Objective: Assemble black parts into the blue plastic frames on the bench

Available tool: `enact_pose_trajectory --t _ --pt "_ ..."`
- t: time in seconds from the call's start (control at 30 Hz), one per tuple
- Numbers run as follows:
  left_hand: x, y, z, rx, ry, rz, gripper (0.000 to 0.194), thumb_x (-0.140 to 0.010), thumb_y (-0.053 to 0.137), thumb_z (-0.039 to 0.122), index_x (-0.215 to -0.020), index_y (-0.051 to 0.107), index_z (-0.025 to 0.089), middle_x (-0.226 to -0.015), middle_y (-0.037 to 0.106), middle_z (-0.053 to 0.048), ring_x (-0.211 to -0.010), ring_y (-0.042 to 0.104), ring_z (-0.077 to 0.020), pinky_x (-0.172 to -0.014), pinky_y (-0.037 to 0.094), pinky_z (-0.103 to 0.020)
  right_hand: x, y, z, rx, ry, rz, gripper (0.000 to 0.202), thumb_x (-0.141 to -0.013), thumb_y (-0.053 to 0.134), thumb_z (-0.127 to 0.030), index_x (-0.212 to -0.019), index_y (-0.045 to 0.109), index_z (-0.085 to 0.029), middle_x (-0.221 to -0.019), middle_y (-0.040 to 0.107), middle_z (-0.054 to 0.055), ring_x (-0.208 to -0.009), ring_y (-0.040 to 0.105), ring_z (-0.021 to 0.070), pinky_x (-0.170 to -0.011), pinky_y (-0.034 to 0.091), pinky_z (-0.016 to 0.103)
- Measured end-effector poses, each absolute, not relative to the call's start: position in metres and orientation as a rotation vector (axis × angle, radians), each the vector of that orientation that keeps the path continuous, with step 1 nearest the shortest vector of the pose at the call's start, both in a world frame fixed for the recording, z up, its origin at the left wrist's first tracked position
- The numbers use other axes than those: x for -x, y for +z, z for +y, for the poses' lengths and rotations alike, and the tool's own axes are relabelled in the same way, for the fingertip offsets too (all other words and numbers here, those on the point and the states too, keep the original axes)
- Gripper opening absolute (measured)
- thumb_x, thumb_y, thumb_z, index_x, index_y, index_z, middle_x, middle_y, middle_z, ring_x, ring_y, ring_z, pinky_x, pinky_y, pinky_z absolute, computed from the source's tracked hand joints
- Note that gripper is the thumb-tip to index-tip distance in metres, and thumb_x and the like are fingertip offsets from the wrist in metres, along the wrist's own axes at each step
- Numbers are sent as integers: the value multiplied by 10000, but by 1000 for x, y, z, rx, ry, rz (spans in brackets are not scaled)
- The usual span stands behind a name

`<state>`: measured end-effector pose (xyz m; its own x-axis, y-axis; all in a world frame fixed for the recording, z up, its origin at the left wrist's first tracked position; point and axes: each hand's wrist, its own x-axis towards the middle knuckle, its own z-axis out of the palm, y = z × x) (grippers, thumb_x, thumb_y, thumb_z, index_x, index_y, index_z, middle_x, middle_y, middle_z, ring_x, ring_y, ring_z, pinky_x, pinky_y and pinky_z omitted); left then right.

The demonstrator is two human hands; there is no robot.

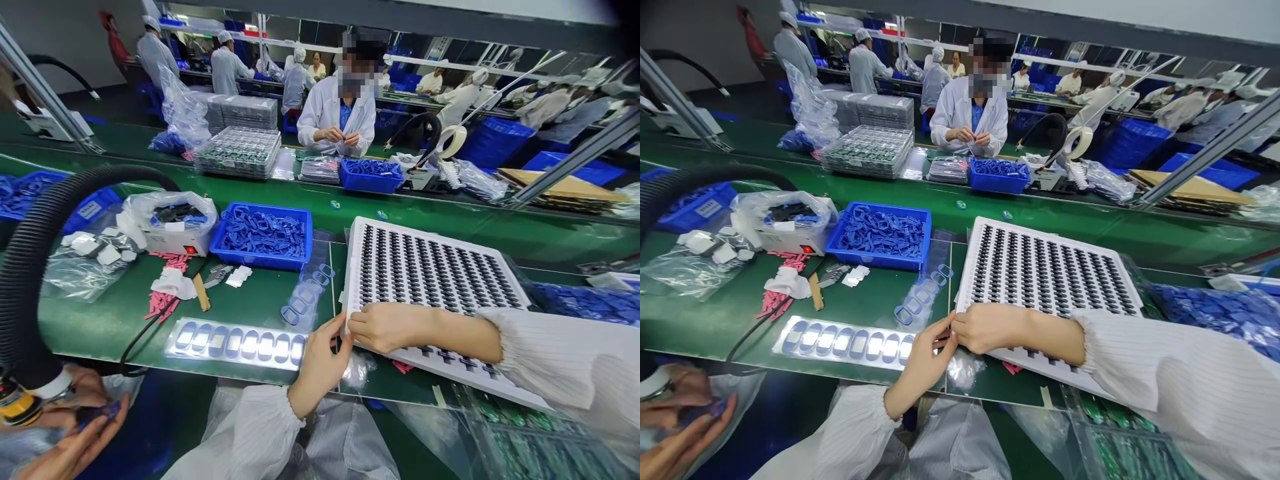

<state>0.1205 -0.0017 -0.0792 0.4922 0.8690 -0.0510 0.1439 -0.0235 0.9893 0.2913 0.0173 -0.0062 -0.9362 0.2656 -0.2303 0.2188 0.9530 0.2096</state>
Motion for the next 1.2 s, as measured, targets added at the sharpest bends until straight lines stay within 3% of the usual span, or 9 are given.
enact_pose_trajectory --t 0.27,0.47,0.77,1.0,1.2 --pt "-122 -80 -2 -1450 753 927 439 -800 512 186 -1237 550 205 -1274 568 -79 -1103 575 -255 -865 539 -361 -286 -9 15 -420 318 2800 154 -852 493 -92 -753 610 -95 -721 542 71 -701 510 171 -460 254 309" --pt "-121 -74 1 -1402 725 907 404 -807 532 251 -1203 580 186 -1244 585 -113 -1053 601 -275 -824 553 -396 -284 1 23 -263 233 2723 197 -857 471 -66 -749 633 -100 -702 561 73 -680 504 163 -469 257 324" --pt "-121 -82 3 -1363 696 893 437 -798 546 267 -1218 561 145 -1273 555 -139 -1005 621 -254 -852 538 -396 -287 14 31 -365 12 2687 209 -860 452 -48 -768 631 -104 -748 584 77 -707 524 159 -513 296 299" --pt "-120 -79 2 -1395 673 870 460 -841 501 300 -1285 480 180 -1249 571 -113 -1000 615 -216 -889 514 -380 -315 20 15 -1515 -303 2606 89 -818 599 -241 -862 622 -167 -847 625 33 -754 583 156 -543 344 238" --pt "-117 -83 -3 -1585 733 918 450 -860 488 305 -1299 431 222 -1297 523 -90 -1156 517 -229 -977 443 -413 -303 -5 -19 -2000 -412 2379 80 -809 574 -243 -795 634 -192 -835 640 16 -770 599 154 -573 349 228"
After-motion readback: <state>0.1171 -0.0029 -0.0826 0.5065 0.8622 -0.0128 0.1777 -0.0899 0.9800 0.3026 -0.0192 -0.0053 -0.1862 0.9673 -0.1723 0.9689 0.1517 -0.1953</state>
